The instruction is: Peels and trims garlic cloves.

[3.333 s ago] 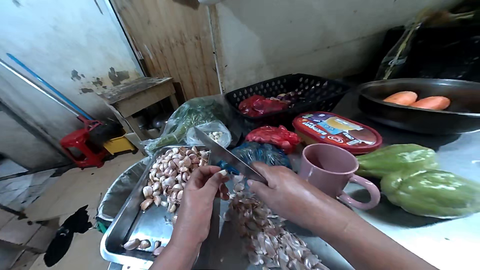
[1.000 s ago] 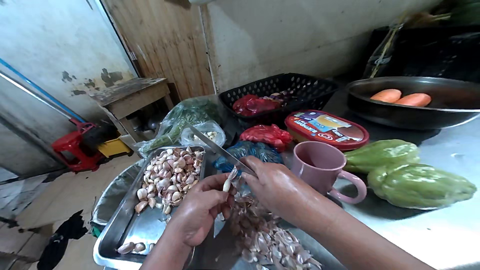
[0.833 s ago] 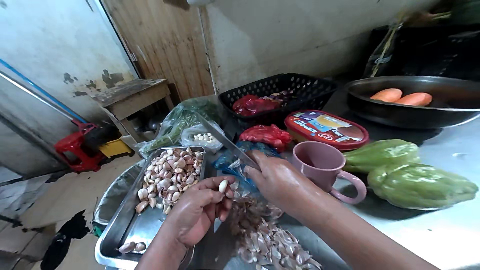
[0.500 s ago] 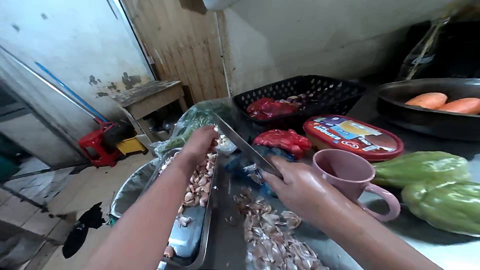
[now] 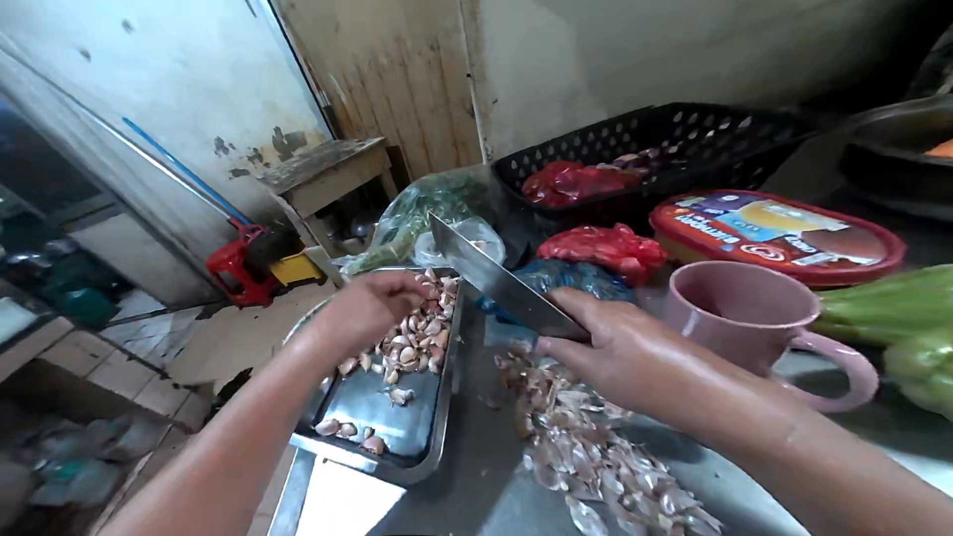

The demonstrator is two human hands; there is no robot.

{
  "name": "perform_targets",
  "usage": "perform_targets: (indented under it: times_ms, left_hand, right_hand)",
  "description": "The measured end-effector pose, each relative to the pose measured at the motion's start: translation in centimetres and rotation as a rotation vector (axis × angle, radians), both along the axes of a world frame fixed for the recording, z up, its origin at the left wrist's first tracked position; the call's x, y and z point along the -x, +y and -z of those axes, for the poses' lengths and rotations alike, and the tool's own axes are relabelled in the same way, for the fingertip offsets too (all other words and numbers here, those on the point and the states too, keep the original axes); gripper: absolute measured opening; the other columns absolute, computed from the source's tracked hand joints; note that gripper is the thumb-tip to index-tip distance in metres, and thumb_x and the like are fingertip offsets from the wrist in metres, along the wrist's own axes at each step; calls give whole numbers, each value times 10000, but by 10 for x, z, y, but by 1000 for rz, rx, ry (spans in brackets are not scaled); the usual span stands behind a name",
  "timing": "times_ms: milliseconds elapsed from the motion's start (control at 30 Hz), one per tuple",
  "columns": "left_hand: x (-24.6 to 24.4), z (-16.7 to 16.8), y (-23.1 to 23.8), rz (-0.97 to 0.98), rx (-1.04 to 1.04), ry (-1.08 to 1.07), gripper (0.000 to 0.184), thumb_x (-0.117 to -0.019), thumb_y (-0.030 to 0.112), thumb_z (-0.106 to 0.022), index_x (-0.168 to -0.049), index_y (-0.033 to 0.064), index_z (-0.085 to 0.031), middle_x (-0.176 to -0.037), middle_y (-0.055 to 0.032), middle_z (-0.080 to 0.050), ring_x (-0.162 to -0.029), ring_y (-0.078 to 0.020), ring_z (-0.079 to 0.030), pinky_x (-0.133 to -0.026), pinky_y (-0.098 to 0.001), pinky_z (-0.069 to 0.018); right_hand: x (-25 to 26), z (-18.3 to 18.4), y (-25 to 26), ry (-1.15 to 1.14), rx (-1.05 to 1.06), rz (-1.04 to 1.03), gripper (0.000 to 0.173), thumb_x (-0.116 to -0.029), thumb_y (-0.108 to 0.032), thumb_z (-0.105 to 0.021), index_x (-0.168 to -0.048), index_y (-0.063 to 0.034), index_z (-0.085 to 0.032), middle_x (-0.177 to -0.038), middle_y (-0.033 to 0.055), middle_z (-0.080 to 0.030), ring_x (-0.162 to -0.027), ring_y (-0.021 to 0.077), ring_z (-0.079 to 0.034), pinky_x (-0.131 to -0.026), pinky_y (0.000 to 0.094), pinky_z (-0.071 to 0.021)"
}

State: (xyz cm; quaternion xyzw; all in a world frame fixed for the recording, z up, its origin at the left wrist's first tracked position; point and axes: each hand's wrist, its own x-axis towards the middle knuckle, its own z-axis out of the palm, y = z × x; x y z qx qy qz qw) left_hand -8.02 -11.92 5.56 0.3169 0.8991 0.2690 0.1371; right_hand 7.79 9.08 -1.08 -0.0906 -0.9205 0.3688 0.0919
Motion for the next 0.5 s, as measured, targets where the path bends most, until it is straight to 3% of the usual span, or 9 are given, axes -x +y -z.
perform_targets:
  times_ms: [67,133,200,300,367,500]
  left_hand:
    - [-8,4,-15,59,199,59,180,-1040,159,-578,-1106,105,-738,-1069,-46,-689,-948,-154,-644,-853,-392,-531]
    - [-8,14,-29,164,385,109,210,-1035,209,-580,-1083,99,-752,-1143,-70,-680,-1069,-187,-638,-957,-426,-509]
    - [-5,29,-40,230,484,134,238,-1036,215,-568,-1075,69,-753,-1132,-121,-677,-1089,-255,-633,-968,-475,-496]
    - [-2,48,-48,229,572,143,263,-1039,207,-545,-1155,69,-735,-1215,-149,-665,-1183,-302,-612,-1030,-508,-470]
    - [-1,57,-50,210,599,147,275,-1044,220,-539,-1169,60,-725,-1235,-157,-654,-1213,-316,-596,-1048,-518,-459]
    - [-8,52,-52,200,719,115,314,-1042,272,-552,-1095,10,-716,-1178,-195,-649,-1151,-363,-608,-999,-560,-469]
  right_hand:
    - [1,1,2,-11,17,-21,194,-1011,-203,-666,-1205,-189,-658,-807,12,-676,-660,135,-653,-622,358,-567]
    - [2,6,4,19,-1,-32,176,-1008,-227,-671,-1181,-199,-684,-790,-2,-675,-651,124,-642,-614,359,-559]
    - [3,12,6,74,-37,-53,149,-999,-229,-677,-1145,-201,-692,-825,-20,-666,-698,117,-626,-644,377,-544]
    - [5,16,8,112,-86,-89,165,-978,-183,-693,-1142,-184,-715,-1014,-11,-687,-872,127,-655,-785,406,-569]
    - [6,15,7,94,-105,-65,157,-979,-166,-693,-1134,-174,-714,-993,-6,-692,-849,130,-654,-765,403,-564]
    - [7,16,7,75,-138,-20,124,-978,-179,-704,-1102,-184,-707,-887,-9,-679,-772,135,-644,-702,406,-552]
